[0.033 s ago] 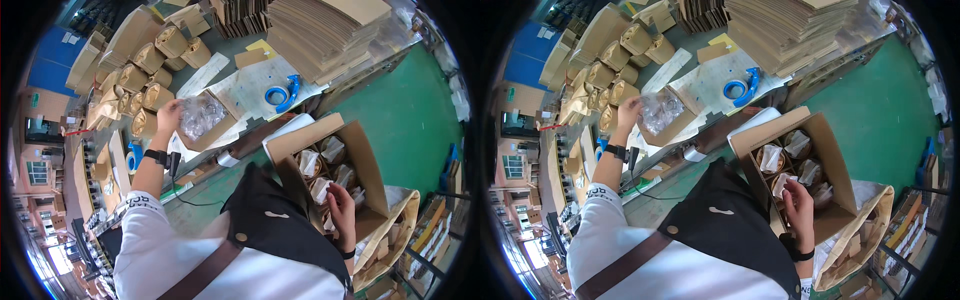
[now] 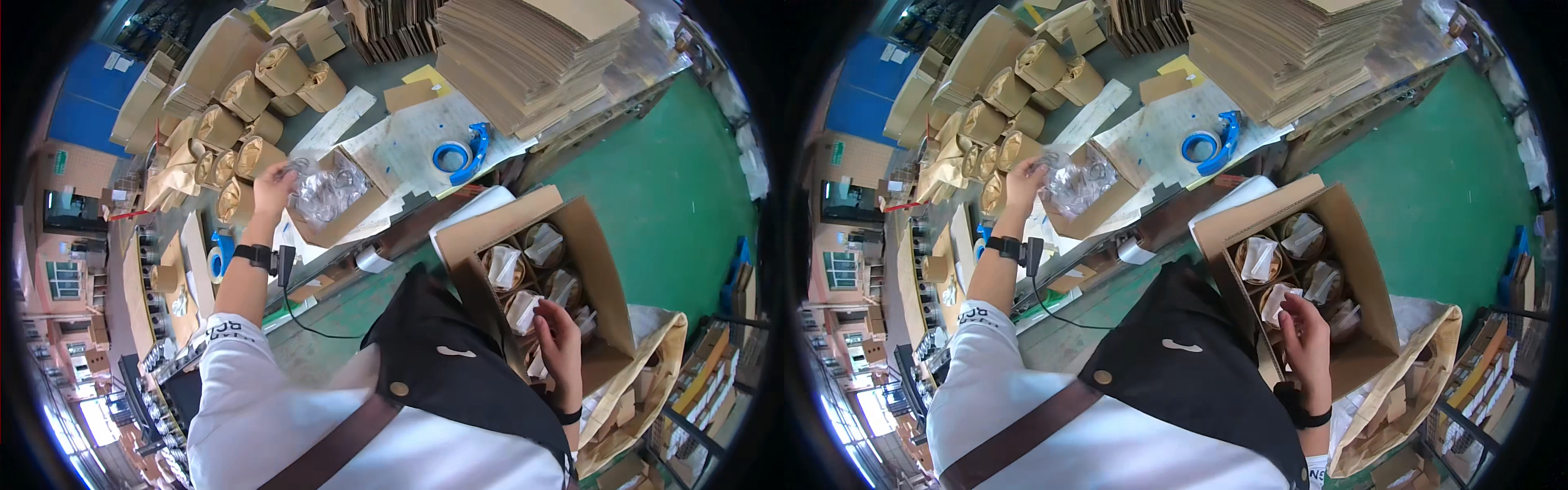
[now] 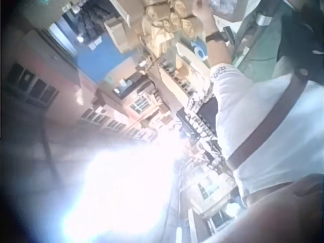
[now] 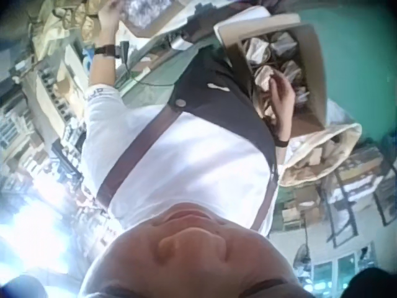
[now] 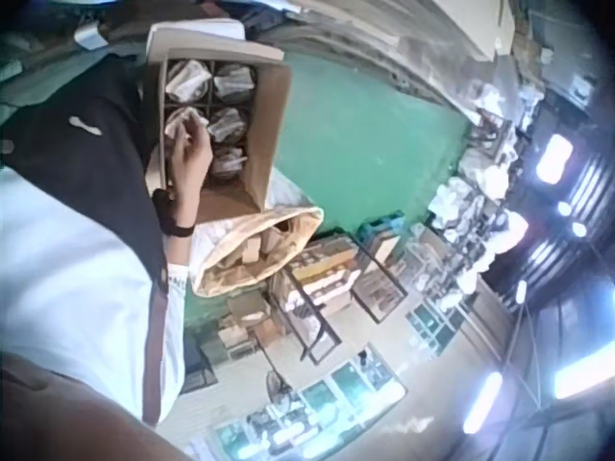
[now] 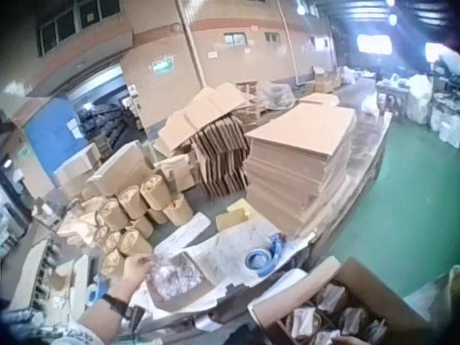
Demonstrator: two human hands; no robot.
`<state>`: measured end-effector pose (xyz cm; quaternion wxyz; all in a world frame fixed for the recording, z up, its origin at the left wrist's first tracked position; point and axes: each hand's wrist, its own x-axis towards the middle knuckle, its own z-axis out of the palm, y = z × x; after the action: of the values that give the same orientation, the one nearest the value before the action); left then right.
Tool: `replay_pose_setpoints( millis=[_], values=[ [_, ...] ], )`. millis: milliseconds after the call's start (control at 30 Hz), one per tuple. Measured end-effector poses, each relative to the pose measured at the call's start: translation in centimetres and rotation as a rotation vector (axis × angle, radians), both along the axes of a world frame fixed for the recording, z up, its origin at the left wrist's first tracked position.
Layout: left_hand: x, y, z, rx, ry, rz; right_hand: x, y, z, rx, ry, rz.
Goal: Packing items into a cardboard box and sealing it with tape.
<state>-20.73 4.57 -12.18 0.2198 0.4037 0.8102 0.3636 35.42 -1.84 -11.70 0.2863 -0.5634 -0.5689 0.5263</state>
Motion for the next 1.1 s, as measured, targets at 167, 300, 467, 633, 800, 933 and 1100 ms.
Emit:
replay_pose_setpoints(
  millis=[167, 300, 467, 633, 800, 933, 1100],
  values=[
    [4.8, 2.4, 3.6, 0.321, -0.936, 0.018, 1.7, 1.4, 1.6, -0.06, 0.037, -0.039],
    [16.6, 4.7, 6.0, 0.091, -1.544, -0.282, -0.9, 4.1, 2.6, 0.166, 0.414, -0.069],
    [31.0, 6.4, 2.6, -0.405, -1.737, -0.61, -1.9, 6.3, 1.6, 0.292, 0.601, -0.125],
    [35.9, 6.9, -5.5, -0.821, -1.776, -0.535, 6.4, 1.4, -4.2, -0.229, 0.409, -0.746],
    [38.8, 6.6, -8.6, -0.935, -1.68, -0.546, 15.5, -2.5, -15.6, -0.472, 0.105, -1.156],
    [39.1, 6.8, -8.6, -0.979, -1.652, -0.524, 14.5, -1.6, -14.8, -0.448, -1.071, -0.745],
    [39.0, 6.5, -8.4, -1.002, -1.693, -0.529, 7.4, 2.5, -7.0, -0.291, 0.515, -0.497]
  ],
)
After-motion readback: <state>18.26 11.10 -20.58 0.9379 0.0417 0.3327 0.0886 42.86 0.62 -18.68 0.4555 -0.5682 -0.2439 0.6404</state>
